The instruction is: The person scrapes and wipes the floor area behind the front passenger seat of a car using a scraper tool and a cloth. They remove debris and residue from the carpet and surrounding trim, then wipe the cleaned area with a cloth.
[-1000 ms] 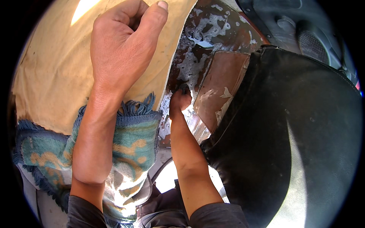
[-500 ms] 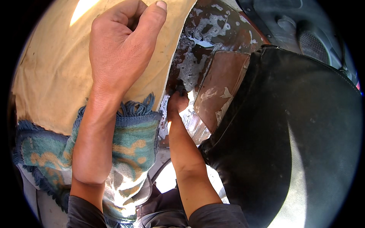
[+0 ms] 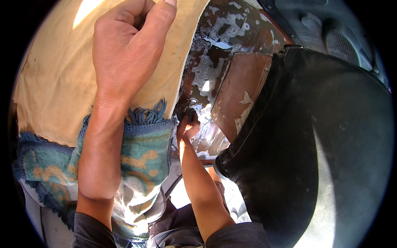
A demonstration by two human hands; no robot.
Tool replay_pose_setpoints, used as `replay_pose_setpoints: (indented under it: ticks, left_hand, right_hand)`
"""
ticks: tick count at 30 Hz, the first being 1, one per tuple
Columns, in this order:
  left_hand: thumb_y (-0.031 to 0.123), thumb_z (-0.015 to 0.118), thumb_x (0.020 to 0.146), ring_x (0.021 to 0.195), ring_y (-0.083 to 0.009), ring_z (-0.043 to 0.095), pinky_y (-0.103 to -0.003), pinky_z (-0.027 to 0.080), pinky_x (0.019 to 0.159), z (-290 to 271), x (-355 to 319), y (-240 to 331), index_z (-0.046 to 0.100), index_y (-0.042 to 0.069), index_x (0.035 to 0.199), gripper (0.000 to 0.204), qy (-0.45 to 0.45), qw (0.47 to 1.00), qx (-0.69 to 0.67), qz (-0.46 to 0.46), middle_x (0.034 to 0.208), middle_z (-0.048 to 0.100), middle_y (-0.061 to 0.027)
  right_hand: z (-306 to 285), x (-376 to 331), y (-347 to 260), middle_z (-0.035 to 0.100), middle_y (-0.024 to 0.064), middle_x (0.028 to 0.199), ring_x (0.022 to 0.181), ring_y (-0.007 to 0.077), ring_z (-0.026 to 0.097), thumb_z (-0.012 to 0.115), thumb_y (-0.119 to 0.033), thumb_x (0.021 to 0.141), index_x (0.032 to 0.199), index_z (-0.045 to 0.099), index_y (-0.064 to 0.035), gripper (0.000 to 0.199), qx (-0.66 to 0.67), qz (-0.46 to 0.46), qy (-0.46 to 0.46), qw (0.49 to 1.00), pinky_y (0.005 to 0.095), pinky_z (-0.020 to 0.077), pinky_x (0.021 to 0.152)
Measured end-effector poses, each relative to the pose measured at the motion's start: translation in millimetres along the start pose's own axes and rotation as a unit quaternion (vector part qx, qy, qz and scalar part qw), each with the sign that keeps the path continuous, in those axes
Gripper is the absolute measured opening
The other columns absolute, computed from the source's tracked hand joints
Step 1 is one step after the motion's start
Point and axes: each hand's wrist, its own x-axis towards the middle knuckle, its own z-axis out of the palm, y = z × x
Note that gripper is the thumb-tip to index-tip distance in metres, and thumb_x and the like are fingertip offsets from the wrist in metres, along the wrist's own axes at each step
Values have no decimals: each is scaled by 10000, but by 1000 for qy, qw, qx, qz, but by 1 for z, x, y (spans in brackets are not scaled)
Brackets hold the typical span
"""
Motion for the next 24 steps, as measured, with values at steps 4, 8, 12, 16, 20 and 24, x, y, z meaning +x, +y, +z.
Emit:
replay_pose_setpoints:
  ticks: [4, 8, 12, 16, 20, 24]
  left_hand:
    - [104, 642, 928, 526, -39, 412, -262, 313, 448, -7, 0, -1, 546, -25, 623, 345, -10, 1000, 13, 8, 534, 487, 3]
    - [104, 645, 920, 526, -40, 412, -265, 314, 447, -5, 2, 1, 545, -29, 623, 341, -18, 1000, 0, 17, 531, 484, -1]
    - [104, 643, 915, 525, -44, 415, -269, 318, 447, -2, 0, 1, 543, -34, 624, 338, -9, 1000, 16, 19, 530, 485, -2]
    - [106, 639, 915, 524, -49, 418, -274, 323, 449, -8, 0, -4, 548, -37, 624, 337, -24, 999, -29, -10, 528, 488, -7]
    - [107, 636, 913, 522, -53, 424, -275, 329, 454, -7, 2, -2, 556, -42, 623, 336, -32, 999, -35, -11, 525, 493, -14]
    - [105, 636, 903, 518, -56, 426, -277, 332, 455, -5, 1, 4, 560, -43, 620, 329, -26, 999, -3, 20, 520, 496, -16]
  right_hand:
    - [-37, -20, 8, 738, 234, 1002, 920, 352, 727, 603, -188, 770, 1120, 720, 37, 432, -92, 117, -28, 988, 392, 553, 884]
    - [-38, -5, 56, 751, 188, 1007, 887, 313, 730, 587, -161, 790, 1120, 734, -3, 395, 6, 202, -18, 979, 398, 554, 845]
    - [-12, 40, 7, 738, 215, 990, 898, 371, 715, 592, -189, 800, 1092, 728, -8, 369, -81, 60, -8, 995, 438, 552, 841]
    - [27, 81, -61, 691, 292, 1113, 1052, 425, 671, 605, -266, 793, 1156, 696, 40, 483, -88, 29, 58, 994, 470, 525, 919]
    - [57, 138, -71, 675, 304, 1097, 1024, 444, 663, 608, -206, 789, 1125, 706, 19, 416, -159, 23, 39, 986, 470, 528, 915]
    - [51, 176, -50, 690, 275, 1118, 1068, 460, 650, 645, -272, 835, 1064, 735, -30, 345, -331, -81, -122, 932, 516, 520, 924]
